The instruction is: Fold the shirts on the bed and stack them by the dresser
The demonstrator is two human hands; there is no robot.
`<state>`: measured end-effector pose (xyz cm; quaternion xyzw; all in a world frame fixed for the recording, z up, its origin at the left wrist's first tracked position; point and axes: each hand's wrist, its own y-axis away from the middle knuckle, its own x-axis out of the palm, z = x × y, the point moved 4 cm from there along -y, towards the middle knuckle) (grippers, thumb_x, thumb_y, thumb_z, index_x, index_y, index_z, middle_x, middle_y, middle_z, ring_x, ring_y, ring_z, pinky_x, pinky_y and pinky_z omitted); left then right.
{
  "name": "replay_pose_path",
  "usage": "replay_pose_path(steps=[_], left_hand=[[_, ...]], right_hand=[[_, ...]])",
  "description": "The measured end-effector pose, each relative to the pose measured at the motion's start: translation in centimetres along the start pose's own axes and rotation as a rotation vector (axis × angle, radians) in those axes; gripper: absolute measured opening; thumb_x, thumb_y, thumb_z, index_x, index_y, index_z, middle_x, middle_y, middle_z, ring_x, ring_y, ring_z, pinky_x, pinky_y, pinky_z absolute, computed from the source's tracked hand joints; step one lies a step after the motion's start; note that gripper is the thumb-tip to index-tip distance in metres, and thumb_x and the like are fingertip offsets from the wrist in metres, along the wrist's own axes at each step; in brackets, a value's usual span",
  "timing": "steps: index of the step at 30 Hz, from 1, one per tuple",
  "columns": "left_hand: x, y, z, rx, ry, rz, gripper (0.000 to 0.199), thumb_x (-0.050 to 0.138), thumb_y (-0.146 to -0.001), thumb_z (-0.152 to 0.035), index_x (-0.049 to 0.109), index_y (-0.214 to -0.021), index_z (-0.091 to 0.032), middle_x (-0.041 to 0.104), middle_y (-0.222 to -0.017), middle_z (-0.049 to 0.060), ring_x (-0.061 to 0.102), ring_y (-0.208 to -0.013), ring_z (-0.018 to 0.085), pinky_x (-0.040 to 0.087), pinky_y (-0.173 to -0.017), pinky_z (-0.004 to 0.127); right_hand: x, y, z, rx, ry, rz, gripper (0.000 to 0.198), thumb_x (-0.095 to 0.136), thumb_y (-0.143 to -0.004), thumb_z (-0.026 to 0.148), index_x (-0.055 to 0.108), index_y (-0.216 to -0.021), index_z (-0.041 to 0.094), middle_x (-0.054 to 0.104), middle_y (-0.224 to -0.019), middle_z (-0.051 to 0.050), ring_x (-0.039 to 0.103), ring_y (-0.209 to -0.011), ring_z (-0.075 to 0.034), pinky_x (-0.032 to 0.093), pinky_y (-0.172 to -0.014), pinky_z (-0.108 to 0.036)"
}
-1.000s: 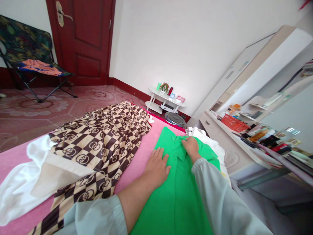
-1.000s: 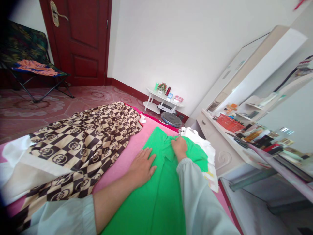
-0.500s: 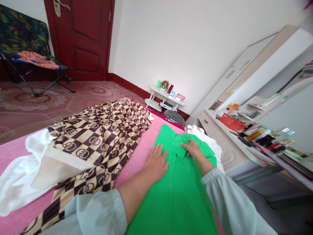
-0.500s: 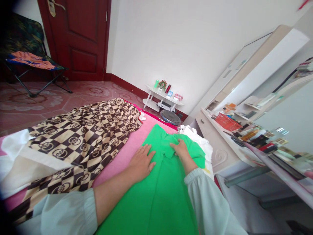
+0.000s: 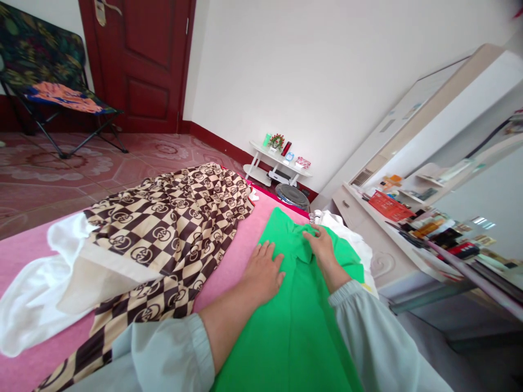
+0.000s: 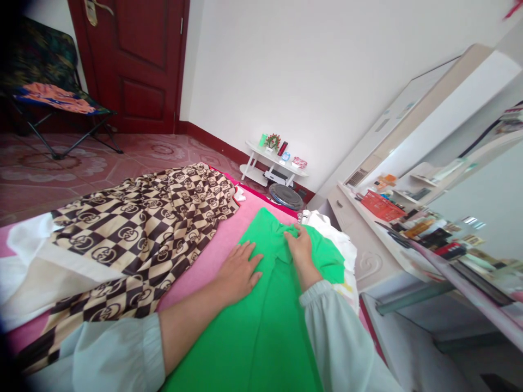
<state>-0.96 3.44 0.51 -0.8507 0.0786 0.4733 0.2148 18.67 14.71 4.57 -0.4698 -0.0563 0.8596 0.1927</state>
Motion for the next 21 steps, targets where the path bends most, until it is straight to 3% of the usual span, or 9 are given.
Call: replay_pose_path(steps=[4, 6, 9, 12, 15, 17, 19, 21], left_hand=[[-0.1, 0.1, -0.1, 0.003, 0.005, -0.003, 0.049, 0.044, -0.089, -0.041, 0.051, -0.132, -0.018, 0.036, -0.148, 0.015, 0.026, -0.138, 0.031, 0.019, -0.114, 0.046], [-0.1, 0.1, -0.1, 0.001, 0.006, -0.001, 0.049, 0.044, -0.089, -0.041, 0.051, -0.131, -0.018, 0.035, -0.148, 0.015, 0.026, -0.138, 0.031, 0.019, -0.114, 0.046], [-0.3, 0.1, -0.2, -0.002, 0.008, -0.003, 0.048, 0.044, -0.089, -0.041, 0.052, -0.131, -0.019, 0.036, -0.147, 0.015, 0.027, -0.138, 0.031, 0.019, -0.114, 0.047], [-0.2, 0.1, -0.2, 0.001, 0.005, 0.0, 0.047, 0.044, -0.09, -0.041, 0.053, -0.131, -0.021, 0.036, -0.148, 0.014, 0.027, -0.138, 0.032, 0.019, -0.114, 0.047], [0.0, 0.0, -0.1, 0.007, -0.006, 0.006, 0.047, 0.044, -0.09, -0.041, 0.053, -0.131, -0.022, 0.036, -0.148, 0.013, 0.027, -0.138, 0.032, 0.02, -0.114, 0.048], [0.0, -0.1, -0.1, 0.009, -0.017, 0.006, 0.047, 0.044, -0.09, -0.041, 0.053, -0.131, -0.022, 0.036, -0.147, 0.014, 0.028, -0.137, 0.032, 0.02, -0.113, 0.048], [0.0, -0.1, -0.1, 0.01, -0.027, 0.007, 0.047, 0.044, -0.09, -0.041, 0.054, -0.131, -0.022, 0.037, -0.147, 0.014, 0.029, -0.137, 0.032, 0.021, -0.113, 0.048], [-0.1, -0.1, -0.1, 0.009, -0.032, 0.01, 0.046, 0.044, -0.09, -0.041, 0.054, -0.131, -0.022, 0.037, -0.147, 0.014, 0.029, -0.137, 0.032, 0.022, -0.113, 0.047]], right_hand=[[-0.1, 3.4, -0.7, 0.228, -0.224, 0.147, 0.08, 0.068, -0.063, 0.04, 0.042, -0.135, 0.019, 0.064, -0.099, -0.011, 0.065, -0.077, -0.025, 0.053, -0.049, -0.03], [-0.5, 5.1, -1.3, 0.227, -0.304, 0.203, 0.076, 0.07, -0.06, 0.037, 0.046, -0.131, 0.023, 0.064, -0.097, -0.009, 0.065, -0.072, -0.023, 0.053, -0.047, -0.029], [-1.5, 6.6, -2.2, 0.19, -0.326, 0.279, 0.053, 0.068, -0.061, 0.033, 0.06, -0.112, 0.021, 0.065, -0.094, -0.008, 0.065, -0.07, -0.022, 0.053, -0.05, -0.031], [-2.8, 6.6, -2.0, -0.003, -0.126, 0.186, 0.035, 0.062, -0.067, 0.032, 0.066, -0.098, 0.017, 0.066, -0.096, -0.011, 0.065, -0.079, -0.024, 0.054, -0.068, -0.038], [-3.4, 5.9, 0.2, -0.315, 0.09, -0.011, 0.031, 0.055, -0.074, 0.029, 0.066, -0.101, 0.017, 0.064, -0.109, -0.01, 0.059, -0.102, -0.024, 0.045, -0.094, -0.04], [-2.5, 5.2, 1.7, -0.449, 0.144, -0.03, 0.031, 0.049, -0.078, 0.023, 0.065, -0.103, 0.017, 0.063, -0.113, -0.01, 0.055, -0.11, -0.022, 0.041, -0.099, -0.037], [-1.0, 3.9, 2.5, -0.497, 0.207, 0.016, 0.032, 0.045, -0.079, 0.018, 0.064, -0.105, 0.015, 0.063, -0.113, -0.009, 0.055, -0.11, -0.02, 0.04, -0.099, -0.033], [0.4, 2.3, 2.4, -0.455, 0.322, 0.066, 0.034, 0.043, -0.08, 0.013, 0.063, -0.108, 0.013, 0.063, -0.115, -0.009, 0.055, -0.111, -0.018, 0.039, -0.099, -0.028]])
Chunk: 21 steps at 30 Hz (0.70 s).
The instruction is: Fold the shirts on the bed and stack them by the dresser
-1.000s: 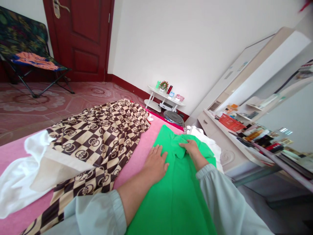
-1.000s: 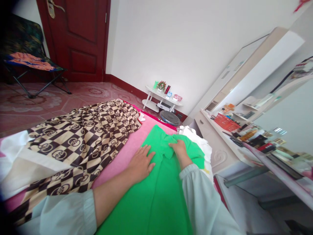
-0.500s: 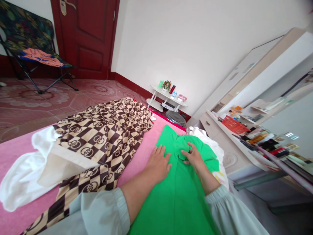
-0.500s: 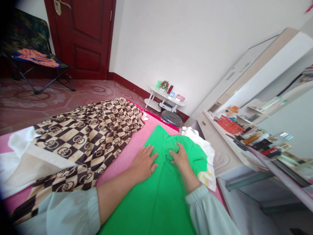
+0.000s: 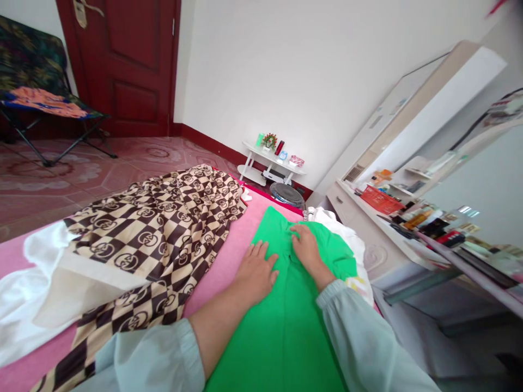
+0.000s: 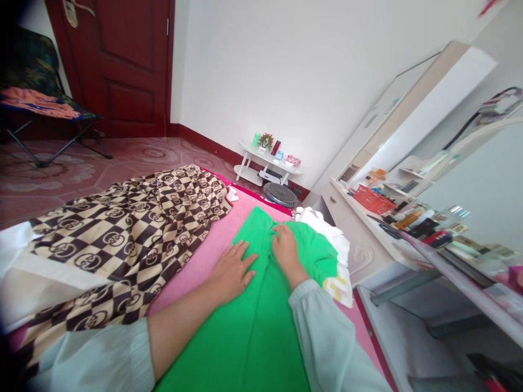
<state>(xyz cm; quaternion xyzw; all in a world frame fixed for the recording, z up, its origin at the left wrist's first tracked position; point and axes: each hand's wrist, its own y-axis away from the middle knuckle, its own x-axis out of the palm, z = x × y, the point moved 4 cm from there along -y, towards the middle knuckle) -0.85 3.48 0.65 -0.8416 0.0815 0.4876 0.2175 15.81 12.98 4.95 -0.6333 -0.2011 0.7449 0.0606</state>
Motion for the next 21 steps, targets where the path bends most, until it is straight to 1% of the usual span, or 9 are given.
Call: replay_pose_path(steps=[2, 4, 6, 8, 11, 13, 16, 18, 21], left_hand=[[-0.1, 0.0, 0.0, 0.001, 0.001, -0.002, 0.046, 0.044, -0.09, -0.041, 0.054, -0.131, -0.022, 0.037, -0.147, 0.014, 0.029, -0.137, 0.031, 0.022, -0.113, 0.047], [0.0, 0.1, 0.0, 0.0, 0.003, -0.007, 0.046, 0.044, -0.09, -0.041, 0.054, -0.131, -0.023, 0.037, -0.147, 0.014, 0.028, -0.138, 0.031, 0.022, -0.113, 0.047], [0.0, 0.1, 0.0, -0.001, 0.005, -0.01, 0.046, 0.044, -0.09, -0.042, 0.053, -0.131, -0.023, 0.037, -0.147, 0.014, 0.028, -0.138, 0.031, 0.022, -0.113, 0.048], [0.1, 0.1, 0.1, -0.002, 0.006, -0.008, 0.046, 0.044, -0.09, -0.042, 0.053, -0.131, -0.024, 0.036, -0.148, 0.013, 0.027, -0.138, 0.031, 0.021, -0.113, 0.048], [0.2, 0.1, 0.2, -0.004, 0.007, -0.005, 0.046, 0.043, -0.09, -0.042, 0.053, -0.131, -0.024, 0.036, -0.148, 0.012, 0.027, -0.138, 0.031, 0.021, -0.114, 0.048], [0.2, 0.1, 0.2, -0.004, 0.011, -0.008, 0.046, 0.043, -0.09, -0.042, 0.053, -0.131, -0.024, 0.036, -0.148, 0.011, 0.027, -0.138, 0.03, 0.02, -0.114, 0.048], [0.2, 0.1, 0.1, 0.0, 0.022, -0.011, 0.047, 0.044, -0.09, -0.043, 0.053, -0.131, -0.023, 0.036, -0.148, 0.012, 0.027, -0.138, 0.031, 0.021, -0.114, 0.048], [0.3, 0.0, 0.2, 0.001, 0.026, -0.011, 0.047, 0.044, -0.09, -0.042, 0.053, -0.131, -0.023, 0.036, -0.148, 0.013, 0.027, -0.138, 0.031, 0.021, -0.114, 0.048], [0.3, 0.0, 0.2, -0.001, 0.027, -0.014, 0.046, 0.044, -0.09, -0.042, 0.054, -0.13, -0.023, 0.036, -0.147, 0.014, 0.028, -0.138, 0.032, 0.021, -0.113, 0.049]], right_hand=[[1.1, -1.4, -1.3, 0.095, 0.099, 0.056, 0.038, 0.04, -0.082, 0.01, 0.062, -0.113, 0.012, 0.062, -0.119, -0.01, 0.055, -0.113, -0.017, 0.037, -0.099, -0.025], [1.6, -2.6, -3.0, 0.2, 0.157, 0.075, 0.04, 0.039, -0.083, 0.009, 0.06, -0.117, 0.009, 0.063, -0.119, -0.012, 0.056, -0.112, -0.019, 0.038, -0.097, -0.026], [2.0, -3.5, -4.4, 0.275, 0.188, 0.099, 0.039, 0.043, -0.084, 0.013, 0.059, -0.119, 0.009, 0.064, -0.116, -0.015, 0.059, -0.108, -0.021, 0.041, -0.091, -0.028], [2.3, -4.1, -5.1, 0.316, 0.216, 0.144, 0.038, 0.05, -0.083, 0.02, 0.06, -0.118, 0.011, 0.066, -0.11, -0.015, 0.062, -0.103, -0.022, 0.044, -0.085, -0.028], [2.5, -4.6, -5.1, 0.326, 0.254, 0.21, 0.03, 0.059, -0.079, 0.028, 0.067, -0.106, 0.016, 0.068, -0.104, -0.011, 0.063, -0.099, -0.023, 0.045, -0.08, -0.028], [2.4, -4.7, -4.8, 0.343, 0.288, 0.222, 0.025, 0.056, -0.08, 0.027, 0.069, -0.098, 0.017, 0.068, -0.102, -0.012, 0.063, -0.098, -0.026, 0.045, -0.078, -0.031], [1.8, -4.3, -4.4, 0.379, 0.349, 0.191, 0.031, 0.045, -0.084, 0.019, 0.066, -0.105, 0.012, 0.066, -0.104, -0.018, 0.062, -0.097, -0.03, 0.044, -0.076, -0.036], [1.6, -3.9, -3.9, 0.336, 0.443, 0.177, 0.035, 0.04, -0.085, 0.013, 0.063, -0.111, 0.01, 0.065, -0.103, -0.02, 0.062, -0.096, -0.031, 0.043, -0.075, -0.038], [1.5, -3.4, -2.6, 0.192, 0.584, 0.173, 0.035, 0.037, -0.086, 0.008, 0.062, -0.11, 0.009, 0.063, -0.104, -0.021, 0.058, -0.099, -0.03, 0.041, -0.078, -0.038]])
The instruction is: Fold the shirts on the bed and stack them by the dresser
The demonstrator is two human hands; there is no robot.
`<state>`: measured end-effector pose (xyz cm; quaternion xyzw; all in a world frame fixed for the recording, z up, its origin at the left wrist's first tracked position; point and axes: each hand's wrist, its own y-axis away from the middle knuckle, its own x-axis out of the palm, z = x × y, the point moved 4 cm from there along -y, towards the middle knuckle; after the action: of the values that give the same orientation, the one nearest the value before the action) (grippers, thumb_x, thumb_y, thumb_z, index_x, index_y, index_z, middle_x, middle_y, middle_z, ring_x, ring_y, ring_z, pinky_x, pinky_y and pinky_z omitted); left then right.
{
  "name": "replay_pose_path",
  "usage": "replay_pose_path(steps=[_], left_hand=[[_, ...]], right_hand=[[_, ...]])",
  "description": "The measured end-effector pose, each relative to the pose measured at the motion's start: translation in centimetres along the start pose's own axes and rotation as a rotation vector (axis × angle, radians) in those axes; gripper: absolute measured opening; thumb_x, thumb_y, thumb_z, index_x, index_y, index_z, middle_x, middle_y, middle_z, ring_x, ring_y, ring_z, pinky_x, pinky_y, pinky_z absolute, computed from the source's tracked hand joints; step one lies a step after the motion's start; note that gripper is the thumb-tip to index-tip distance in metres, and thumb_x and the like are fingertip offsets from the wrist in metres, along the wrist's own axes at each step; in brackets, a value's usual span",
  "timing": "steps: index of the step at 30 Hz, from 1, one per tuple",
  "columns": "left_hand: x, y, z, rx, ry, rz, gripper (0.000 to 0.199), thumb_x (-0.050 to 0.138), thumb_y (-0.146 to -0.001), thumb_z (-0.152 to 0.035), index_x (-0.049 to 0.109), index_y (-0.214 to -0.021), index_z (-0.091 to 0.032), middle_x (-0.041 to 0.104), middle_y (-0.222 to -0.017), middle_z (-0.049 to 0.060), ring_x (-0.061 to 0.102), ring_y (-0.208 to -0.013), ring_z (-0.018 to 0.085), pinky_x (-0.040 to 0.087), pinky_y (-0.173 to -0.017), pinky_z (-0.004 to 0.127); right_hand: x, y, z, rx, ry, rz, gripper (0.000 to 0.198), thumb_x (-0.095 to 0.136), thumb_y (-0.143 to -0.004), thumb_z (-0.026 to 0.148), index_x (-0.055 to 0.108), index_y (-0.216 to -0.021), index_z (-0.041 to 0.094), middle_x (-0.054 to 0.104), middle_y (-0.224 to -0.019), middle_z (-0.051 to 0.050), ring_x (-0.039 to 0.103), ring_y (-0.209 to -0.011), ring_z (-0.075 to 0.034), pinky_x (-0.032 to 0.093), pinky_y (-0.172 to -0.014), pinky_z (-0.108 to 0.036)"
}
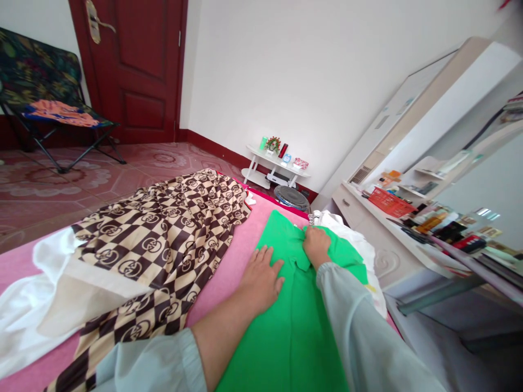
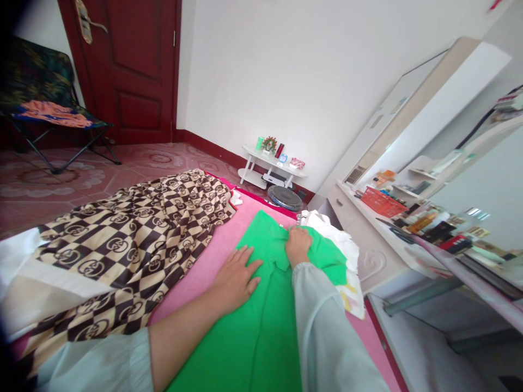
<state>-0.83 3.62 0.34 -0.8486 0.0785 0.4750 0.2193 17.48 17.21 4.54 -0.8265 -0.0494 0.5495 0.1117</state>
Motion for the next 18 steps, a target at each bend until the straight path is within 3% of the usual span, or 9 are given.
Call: replay_pose_path(steps=[6, 10, 18], left_hand=[[-0.1, 0.1, -0.1, 0.004, -0.004, -0.006, 0.046, 0.044, -0.09, -0.042, 0.054, -0.13, -0.023, 0.037, -0.147, 0.013, 0.028, -0.138, 0.032, 0.021, -0.113, 0.048], [-0.1, 0.1, -0.1, 0.002, -0.001, 0.0, 0.046, 0.044, -0.089, -0.042, 0.053, -0.131, -0.022, 0.037, -0.147, 0.013, 0.027, -0.138, 0.031, 0.021, -0.114, 0.048], [-0.1, 0.2, 0.1, -0.001, 0.007, 0.025, 0.047, 0.044, -0.09, -0.042, 0.053, -0.131, -0.022, 0.034, -0.149, 0.013, 0.027, -0.138, 0.031, 0.02, -0.114, 0.046]], right_hand=[[-1.2, 0.3, 1.6, -0.216, 0.044, -0.02, 0.033, 0.036, -0.09, 0.013, 0.067, -0.102, 0.014, 0.057, -0.116, -0.018, 0.045, -0.116, -0.03, 0.035, -0.09, -0.041], [-0.6, 0.7, 1.7, -0.321, 0.05, 0.054, 0.032, 0.037, -0.091, 0.014, 0.064, -0.109, 0.019, 0.06, -0.115, -0.013, 0.053, -0.109, -0.023, 0.039, -0.087, -0.032], [1.9, 0.2, 1.2, -0.19, 0.068, 0.168, 0.045, 0.027, -0.092, 0.011, 0.047, -0.133, 0.013, 0.061, -0.113, -0.02, 0.061, -0.103, -0.028, 0.046, -0.079, -0.038]])
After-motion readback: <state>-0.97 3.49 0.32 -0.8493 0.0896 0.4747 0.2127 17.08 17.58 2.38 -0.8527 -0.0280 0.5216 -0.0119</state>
